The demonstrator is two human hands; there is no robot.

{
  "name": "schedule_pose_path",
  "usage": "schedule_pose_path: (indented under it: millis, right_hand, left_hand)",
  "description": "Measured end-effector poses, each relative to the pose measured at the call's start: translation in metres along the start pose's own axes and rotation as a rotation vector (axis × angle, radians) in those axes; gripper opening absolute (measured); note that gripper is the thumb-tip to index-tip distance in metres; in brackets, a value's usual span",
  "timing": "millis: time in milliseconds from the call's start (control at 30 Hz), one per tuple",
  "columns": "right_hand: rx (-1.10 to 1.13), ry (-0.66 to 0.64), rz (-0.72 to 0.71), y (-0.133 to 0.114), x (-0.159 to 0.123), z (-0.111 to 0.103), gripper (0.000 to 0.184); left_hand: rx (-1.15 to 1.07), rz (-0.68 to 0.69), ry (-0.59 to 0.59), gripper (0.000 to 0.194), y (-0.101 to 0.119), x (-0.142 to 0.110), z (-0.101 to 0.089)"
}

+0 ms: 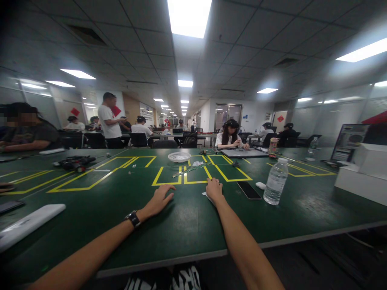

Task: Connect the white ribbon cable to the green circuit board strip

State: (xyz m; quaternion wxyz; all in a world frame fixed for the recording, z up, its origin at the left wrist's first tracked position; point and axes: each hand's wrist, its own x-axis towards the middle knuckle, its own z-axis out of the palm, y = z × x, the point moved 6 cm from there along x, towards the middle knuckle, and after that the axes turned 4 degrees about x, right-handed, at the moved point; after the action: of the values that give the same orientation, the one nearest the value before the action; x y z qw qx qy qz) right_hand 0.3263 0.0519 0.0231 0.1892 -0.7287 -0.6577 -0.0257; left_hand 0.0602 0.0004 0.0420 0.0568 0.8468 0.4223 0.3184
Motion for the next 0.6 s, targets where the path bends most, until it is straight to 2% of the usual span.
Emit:
schedule_pose_path:
  millis: [133,233,300,367,400,433,500,567,600]
  right_hand:
    - [0.024,0.017,-0.026,-0.005,-0.001,-0.007,0.045]
    - [0.061,0.033,-0.093,-0.019,-0.001,-0.015,0.044]
    - [0.169,0.063,-0.193,-0.035,-0.004,-0.025,0.042]
    - [0.392,0.038,-0.295,-0.05,-0.009,-0.033,0.034]
    - [0.54,-0.038,-0.33,-0.056,-0.012,-0.035,0.028]
    - [0.694,-0.174,-0.35,-0.061,-0.016,-0.034,0.023]
    - [0.968,-0.598,-0.372,-0.072,-0.031,-0.026,0.021]
    - [1.133,-1.059,-0.401,-0.079,-0.054,-0.022,0.035]
    - [1.177,-1.236,-0.423,-0.08,-0.065,-0.023,0.042]
  left_hand:
    - [0.005,-0.012,-0.005,0.024,-0.001,0.0,-0.001]
    - [0.003,-0.015,0.002,0.025,-0.003,0.0,-0.002]
    - [0.003,-0.015,0.007,0.025,-0.004,0.0,-0.001]
    - [-0.001,-0.013,0.009,0.025,-0.005,0.001,0.0]
    - [-0.003,-0.01,0.011,0.024,-0.006,0.001,0.0]
    - [-0.006,-0.006,0.015,0.024,-0.006,0.001,0.0]
    - [-0.01,0.005,0.025,0.024,-0.006,0.001,0.0]
    - [-0.013,0.016,0.033,0.023,-0.005,0.0,0.0]
    - [-0.016,0.02,0.034,0.023,-0.005,0.0,0.0]
